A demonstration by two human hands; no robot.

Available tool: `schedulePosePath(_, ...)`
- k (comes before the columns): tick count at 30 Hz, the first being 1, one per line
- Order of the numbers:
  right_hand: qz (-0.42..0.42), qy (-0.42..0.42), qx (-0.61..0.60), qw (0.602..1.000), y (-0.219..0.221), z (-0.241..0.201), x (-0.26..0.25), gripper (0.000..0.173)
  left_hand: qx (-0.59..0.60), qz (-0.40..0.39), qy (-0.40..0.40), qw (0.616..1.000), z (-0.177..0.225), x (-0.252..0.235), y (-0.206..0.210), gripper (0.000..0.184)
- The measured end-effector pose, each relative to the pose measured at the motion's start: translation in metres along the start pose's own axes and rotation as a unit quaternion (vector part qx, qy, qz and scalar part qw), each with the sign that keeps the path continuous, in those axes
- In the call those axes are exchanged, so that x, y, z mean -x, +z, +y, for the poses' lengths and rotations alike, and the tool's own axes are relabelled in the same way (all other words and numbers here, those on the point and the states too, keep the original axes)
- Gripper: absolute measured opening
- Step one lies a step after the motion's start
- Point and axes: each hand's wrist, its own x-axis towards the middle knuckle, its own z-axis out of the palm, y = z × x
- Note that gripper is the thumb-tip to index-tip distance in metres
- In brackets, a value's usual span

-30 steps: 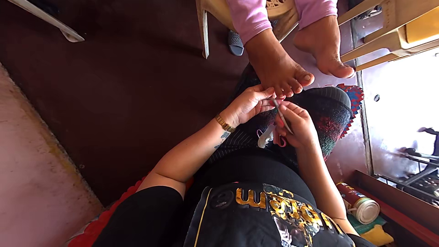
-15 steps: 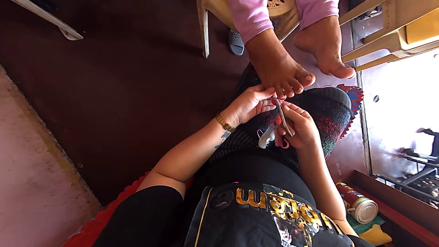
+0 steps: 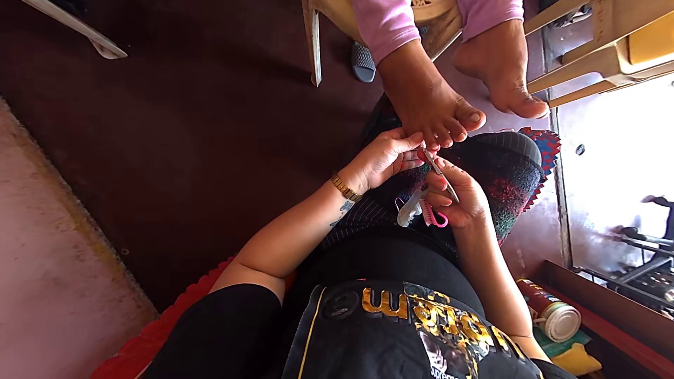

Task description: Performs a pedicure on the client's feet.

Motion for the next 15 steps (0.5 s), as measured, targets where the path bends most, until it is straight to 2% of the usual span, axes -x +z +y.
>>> schedulePosePath(4,0.039,-0.026,0.056,0.997,0.0058,-0.002,0.0008,0.027,-0.001,0.003,0.005,1.0,-0.0004,0.0,0.0007,0.016)
schedulePosePath(8,0.045,-0.038,0.106,0.993,0.0066,-0.0035,0.002,0.029,0.002,0.01,0.004,1.0,0.0002,0.0004,0.0024,0.015)
schedulePosePath(15,0.051,-0.034,0.11,0.992,0.0074,-0.0065,0.0017,0.03,-0.006,0.01,0.001,1.0,0.0008,0.0012,0.0025,0.017)
